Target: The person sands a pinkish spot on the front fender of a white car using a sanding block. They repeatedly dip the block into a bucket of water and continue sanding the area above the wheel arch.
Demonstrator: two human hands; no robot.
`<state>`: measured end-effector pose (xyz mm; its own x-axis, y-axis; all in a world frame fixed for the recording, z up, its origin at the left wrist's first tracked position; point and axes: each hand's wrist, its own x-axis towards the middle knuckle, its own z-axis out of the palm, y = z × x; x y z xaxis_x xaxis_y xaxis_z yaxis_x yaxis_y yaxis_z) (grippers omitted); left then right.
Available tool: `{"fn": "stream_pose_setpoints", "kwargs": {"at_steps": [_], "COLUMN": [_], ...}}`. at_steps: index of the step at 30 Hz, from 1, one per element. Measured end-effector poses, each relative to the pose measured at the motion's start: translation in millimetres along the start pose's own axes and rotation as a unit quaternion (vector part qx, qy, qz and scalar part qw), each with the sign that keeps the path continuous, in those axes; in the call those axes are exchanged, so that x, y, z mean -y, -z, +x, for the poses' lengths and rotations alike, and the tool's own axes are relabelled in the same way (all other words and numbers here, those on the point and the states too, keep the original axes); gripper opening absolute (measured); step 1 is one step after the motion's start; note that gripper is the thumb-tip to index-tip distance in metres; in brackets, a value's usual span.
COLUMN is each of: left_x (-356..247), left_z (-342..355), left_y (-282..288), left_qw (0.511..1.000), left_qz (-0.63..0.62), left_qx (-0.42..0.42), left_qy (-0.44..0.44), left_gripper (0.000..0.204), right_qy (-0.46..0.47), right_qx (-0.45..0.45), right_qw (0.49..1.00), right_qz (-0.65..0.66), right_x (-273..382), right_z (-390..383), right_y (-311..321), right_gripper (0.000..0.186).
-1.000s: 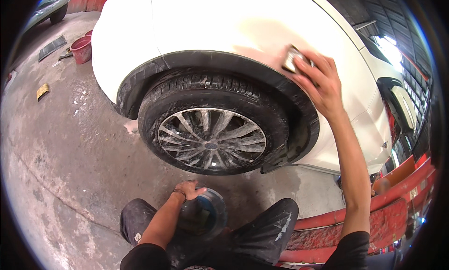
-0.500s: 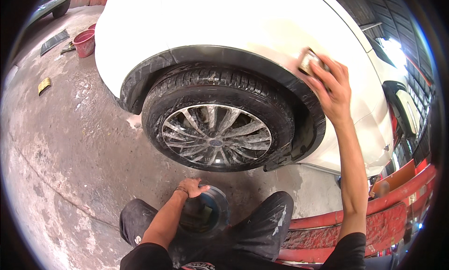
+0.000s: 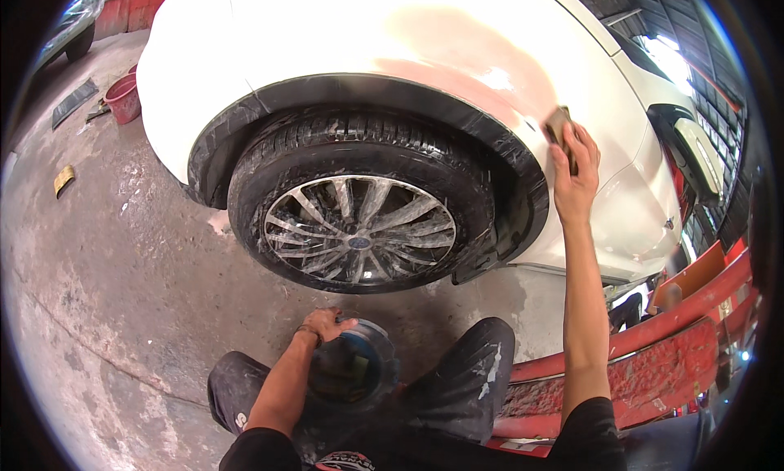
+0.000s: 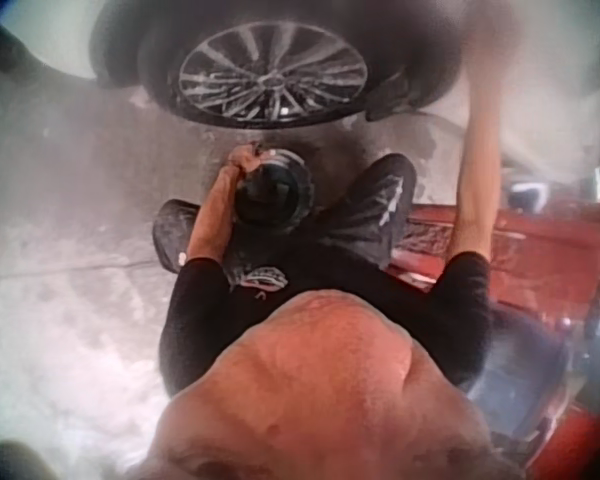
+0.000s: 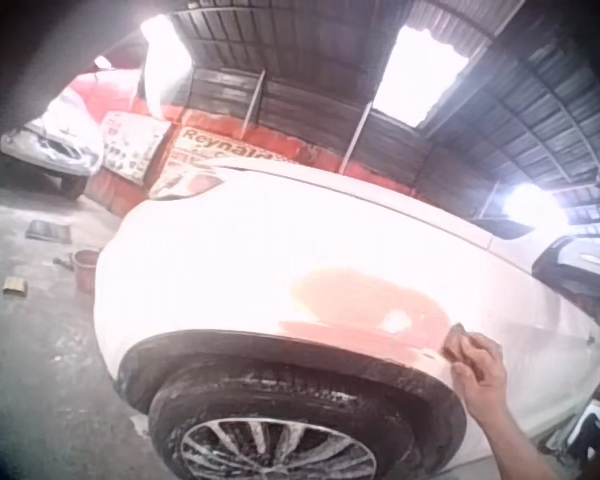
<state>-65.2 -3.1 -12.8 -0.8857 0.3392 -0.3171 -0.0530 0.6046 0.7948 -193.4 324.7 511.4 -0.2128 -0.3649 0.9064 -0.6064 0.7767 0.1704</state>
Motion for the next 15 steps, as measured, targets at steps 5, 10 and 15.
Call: {"fn": "stream_pose_setpoints", "kwargs": {"at_steps": [5, 10, 15], "left_x": [14.7, -3.1, -5.8], "left_z": [7.3, -4.6, -8.7], "left_y": [-9.0, 2.9, 6.2], "left_qw": [1.0, 0.999, 0.999], "left_qz": [0.007, 0.01, 0.015], "left_qx": [-0.016, -0.012, -0.014], "left_qy": [0.004, 0.029, 0.031], "left_gripper": [0.107, 0.106, 0.105], "right_qy": [0.081, 0.216, 0.085], "right_qx": [-0.02, -0.024, -0.06], "right_qw": [0.996, 0.976, 0.994], "right_qz": [-0.015, -0.007, -0.033], "right_x": [66.7, 130.2, 56.6], "right_z": [39.6, 84.9, 8.1], "right_y": [-42.8, -95.9, -41.8], "right_gripper": [0.035, 0.04, 0.038]}}
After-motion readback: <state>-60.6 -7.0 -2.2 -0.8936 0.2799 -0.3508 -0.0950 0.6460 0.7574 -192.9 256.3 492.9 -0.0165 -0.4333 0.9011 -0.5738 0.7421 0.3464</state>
